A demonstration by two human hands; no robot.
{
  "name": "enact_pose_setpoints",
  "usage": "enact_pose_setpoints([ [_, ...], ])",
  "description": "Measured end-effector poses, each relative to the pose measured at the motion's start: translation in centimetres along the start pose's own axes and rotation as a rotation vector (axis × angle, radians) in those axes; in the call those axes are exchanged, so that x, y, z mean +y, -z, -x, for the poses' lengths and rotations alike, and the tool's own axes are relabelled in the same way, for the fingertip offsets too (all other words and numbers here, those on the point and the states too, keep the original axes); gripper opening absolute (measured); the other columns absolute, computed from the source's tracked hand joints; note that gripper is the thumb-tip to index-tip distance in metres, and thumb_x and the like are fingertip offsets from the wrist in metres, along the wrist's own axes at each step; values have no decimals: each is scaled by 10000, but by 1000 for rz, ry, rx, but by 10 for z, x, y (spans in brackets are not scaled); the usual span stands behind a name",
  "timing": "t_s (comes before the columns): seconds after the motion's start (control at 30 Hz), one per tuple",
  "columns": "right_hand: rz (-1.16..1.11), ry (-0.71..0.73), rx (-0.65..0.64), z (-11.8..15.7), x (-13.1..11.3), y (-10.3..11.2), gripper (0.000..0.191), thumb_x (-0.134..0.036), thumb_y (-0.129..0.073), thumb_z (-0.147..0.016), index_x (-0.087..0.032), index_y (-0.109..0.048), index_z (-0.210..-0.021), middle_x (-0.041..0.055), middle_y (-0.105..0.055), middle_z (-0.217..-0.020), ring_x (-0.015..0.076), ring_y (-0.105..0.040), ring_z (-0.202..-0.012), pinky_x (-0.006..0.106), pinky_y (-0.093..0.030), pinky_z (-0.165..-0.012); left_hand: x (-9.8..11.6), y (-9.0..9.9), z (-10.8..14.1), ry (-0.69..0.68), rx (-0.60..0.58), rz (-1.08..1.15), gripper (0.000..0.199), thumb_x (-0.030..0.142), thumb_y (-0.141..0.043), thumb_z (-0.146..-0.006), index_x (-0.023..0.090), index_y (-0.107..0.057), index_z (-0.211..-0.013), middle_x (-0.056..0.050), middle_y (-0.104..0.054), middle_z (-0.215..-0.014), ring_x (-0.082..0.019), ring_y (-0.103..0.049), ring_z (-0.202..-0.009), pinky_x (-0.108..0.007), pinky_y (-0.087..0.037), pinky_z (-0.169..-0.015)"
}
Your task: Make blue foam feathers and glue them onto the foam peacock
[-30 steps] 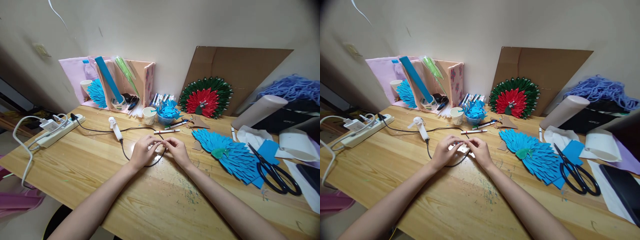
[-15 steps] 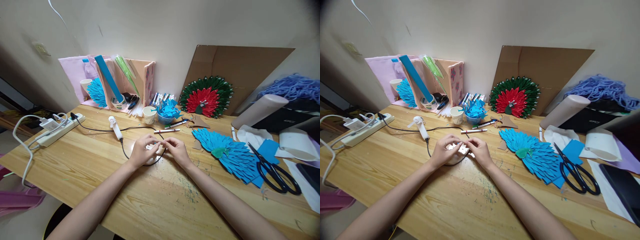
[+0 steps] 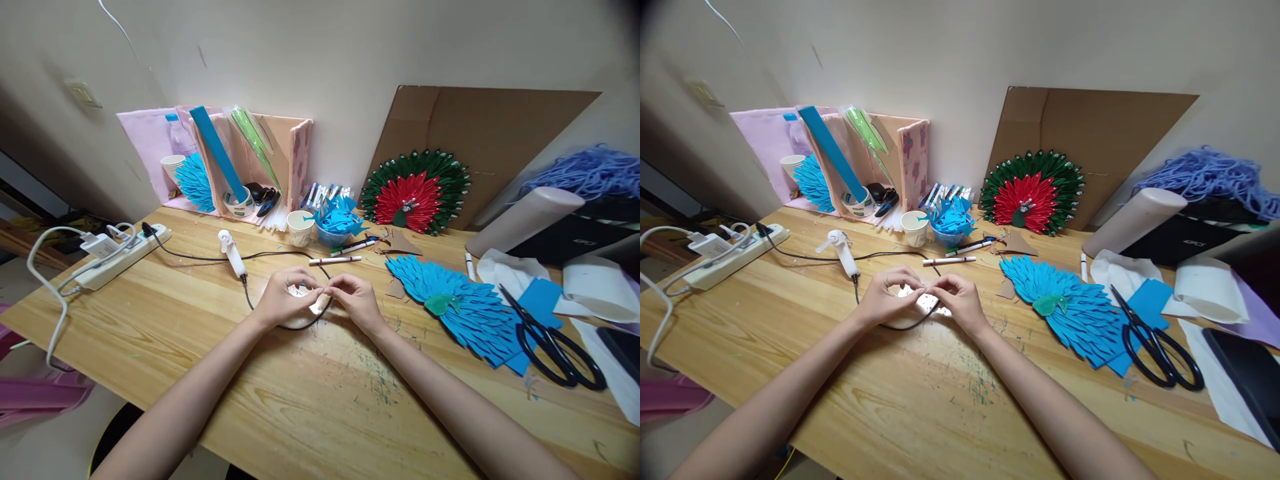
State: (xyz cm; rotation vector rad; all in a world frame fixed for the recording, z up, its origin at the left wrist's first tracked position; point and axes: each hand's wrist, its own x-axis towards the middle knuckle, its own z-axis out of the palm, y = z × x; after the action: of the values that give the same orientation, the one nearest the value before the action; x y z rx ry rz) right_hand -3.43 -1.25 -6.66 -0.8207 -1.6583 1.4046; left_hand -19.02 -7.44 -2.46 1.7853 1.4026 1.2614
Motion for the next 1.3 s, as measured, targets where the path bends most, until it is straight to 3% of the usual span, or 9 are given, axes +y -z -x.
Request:
enact_pose_setpoints([
  [0.27, 19, 61, 26, 1, -2, 1, 167, -316, -663, -681, -173, -600, -623, -10, -568, -619, 110, -512, -533, 217, -435, -480, 2, -4, -1, 45, 32, 55, 102, 214, -591, -725, 165, -659, -666, -38, -631, -700, -130, -571, -668, -239, -431, -637],
  [0.6, -3, 93, 40, 1, -1, 1, 156, -295, -665, -690, -167, -602, -627, -20, -560, -609, 100, -502, -530, 207, -408, -485, -7, -6, -1, 48, -11, 133, 149, 294, -604, -747, 169, -683, -731, -44, -655, -743, -138, -581, -706, -249, -441, -658],
  [0.87, 50, 138, 36, 1, 2, 3, 152, -282, -666, -697, -163, -610, -622, -4, -577, -622, 119, -511, -595, 229, -393, -571, -3, -10, 1, 28, 46, 103, 132, 256, -601, -747, 151, -658, -690, -43, -631, -700, -124, -557, -654, -241, -421, -609],
  [1.3, 42, 85, 87, -1, 3, 3, 199, -326, -631, -729, -153, -605, -634, -9, -550, -589, 111, -476, -559, 227, -360, -541, -7, -12, 1, -17, 138, 73, 118, 250, -586, -769, 157, -652, -740, -40, -627, -737, -116, -536, -679, -221, -390, -559],
])
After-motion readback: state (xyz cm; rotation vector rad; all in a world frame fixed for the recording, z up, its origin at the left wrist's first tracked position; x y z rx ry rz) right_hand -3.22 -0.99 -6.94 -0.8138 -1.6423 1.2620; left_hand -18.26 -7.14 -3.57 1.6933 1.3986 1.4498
